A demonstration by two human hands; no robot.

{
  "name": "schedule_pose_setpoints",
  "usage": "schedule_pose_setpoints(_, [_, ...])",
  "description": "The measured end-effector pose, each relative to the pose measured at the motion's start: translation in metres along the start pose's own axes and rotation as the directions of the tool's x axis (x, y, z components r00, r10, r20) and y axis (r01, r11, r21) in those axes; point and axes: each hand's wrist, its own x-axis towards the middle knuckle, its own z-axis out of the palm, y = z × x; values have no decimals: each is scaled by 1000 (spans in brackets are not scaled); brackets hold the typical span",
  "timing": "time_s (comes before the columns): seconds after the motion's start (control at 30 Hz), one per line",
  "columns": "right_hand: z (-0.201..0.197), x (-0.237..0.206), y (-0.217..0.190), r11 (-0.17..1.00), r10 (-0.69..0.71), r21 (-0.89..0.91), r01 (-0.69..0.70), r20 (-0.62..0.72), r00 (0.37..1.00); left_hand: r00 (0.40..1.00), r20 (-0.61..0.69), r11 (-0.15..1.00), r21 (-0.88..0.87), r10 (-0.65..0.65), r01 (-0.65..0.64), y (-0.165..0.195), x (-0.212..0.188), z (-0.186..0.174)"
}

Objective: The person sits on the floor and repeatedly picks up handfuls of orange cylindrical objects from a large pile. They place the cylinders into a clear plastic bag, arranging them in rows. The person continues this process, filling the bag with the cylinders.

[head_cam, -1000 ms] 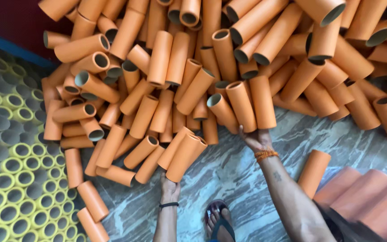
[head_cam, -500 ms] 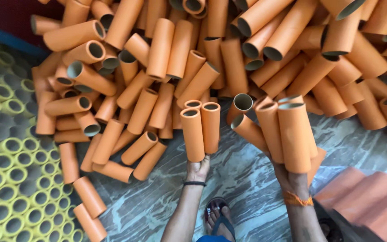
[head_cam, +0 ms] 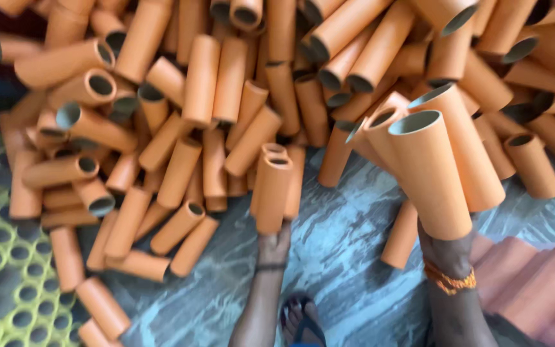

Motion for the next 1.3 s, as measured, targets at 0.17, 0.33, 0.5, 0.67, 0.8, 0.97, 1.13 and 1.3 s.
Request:
schedule_pose_setpoints(0.17, [3,18,-1,972,-196,-154,180,-102,975,989,-127,988,-143,-77,59,22,-45,-40])
schedule_pose_setpoints(0.33, [90,96,65,818,-455,-384,427,20,890,871,338,327,828,355,-455,73,-68,-77])
schedule_pose_setpoints(0.5, [151,136,98,614,-553,-615,494,111,826,917,176,771,499,358,-397,126,-8,-70])
schedule_pose_setpoints(0.67, [165,126,88,770,-419,-496,402,83,904,989,-98,984,-127,110,-122,141,48,-38])
schedule_pose_setpoints(0.8, [183,139,97,812,-544,-224,540,47,838,984,-146,959,-252,97,-132,137,62,-20])
schedule_pose_setpoints(0.97, [205,170,70,950,-298,92,298,-19,954,974,-190,959,-228,124,-166,142,46,-31])
schedule_pose_setpoints(1.13, [203,132,-20,557,-600,-500,663,310,737,931,-235,831,544,279,-111,166,-25,-60])
schedule_pose_setpoints(1.3, [139,26,-65,377,-529,-547,747,534,659,858,316,23,934,404,-356,199,-114,-45])
